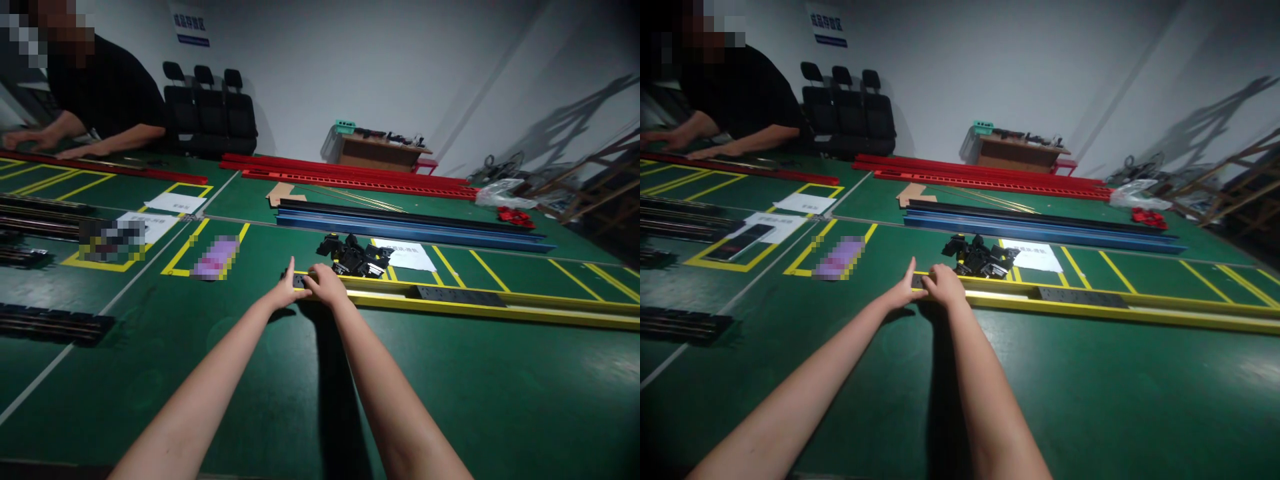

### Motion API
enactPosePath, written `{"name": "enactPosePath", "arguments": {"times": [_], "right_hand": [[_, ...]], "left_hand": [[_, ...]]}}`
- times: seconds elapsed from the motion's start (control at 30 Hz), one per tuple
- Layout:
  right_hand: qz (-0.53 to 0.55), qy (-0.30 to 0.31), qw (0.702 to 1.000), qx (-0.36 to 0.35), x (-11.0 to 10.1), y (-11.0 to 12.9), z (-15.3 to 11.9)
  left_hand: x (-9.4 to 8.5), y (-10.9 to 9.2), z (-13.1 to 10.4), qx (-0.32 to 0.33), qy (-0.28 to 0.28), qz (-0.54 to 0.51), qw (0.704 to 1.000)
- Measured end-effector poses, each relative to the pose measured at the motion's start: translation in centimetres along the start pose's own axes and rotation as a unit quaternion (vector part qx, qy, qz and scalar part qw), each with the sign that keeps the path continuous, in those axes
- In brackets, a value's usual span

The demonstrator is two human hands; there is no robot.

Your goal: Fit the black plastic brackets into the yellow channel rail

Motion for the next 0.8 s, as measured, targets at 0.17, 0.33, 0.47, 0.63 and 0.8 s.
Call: {"name": "enactPosePath", "arguments": {"times": [0.17, 0.33, 0.47, 0.63, 0.8], "right_hand": [[-0.013, -0.025, 0.999, 0.024, -0.6, 0.8, -0.6], [-0.037, -0.028, 0.996, 0.072, 0.3, 2.7, -0.7], [-0.081, -0.021, 0.991, 0.103, 0.8, 3.6, -0.7], [-0.125, -0.022, 0.983, 0.135, 0.9, 3.6, -0.8], [-0.137, -0.023, 0.98, 0.146, 1.4, 3.7, -0.9]], "left_hand": [[0.4, 0.6, -0.8, 0.035, 0.053, 0.046, 0.997], [0.2, 0.7, -0.7, 0.078, 0.044, 0.097, 0.991], [0.0, 0.7, -0.5, 0.083, 0.038, 0.128, 0.988], [0.1, 0.6, -0.5, 0.093, 0.045, 0.141, 0.985], [0.0, 0.7, -0.5, 0.105, 0.04, 0.144, 0.983]]}}
Point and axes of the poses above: each hand's wrist, its own z-axis towards the middle knuckle, its own x-axis out of the palm, y = z × x, the point moved 9 cm from there along z, towards the middle knuckle, and after that the axes turned 3 degrees about x, right-handed, at the moved point
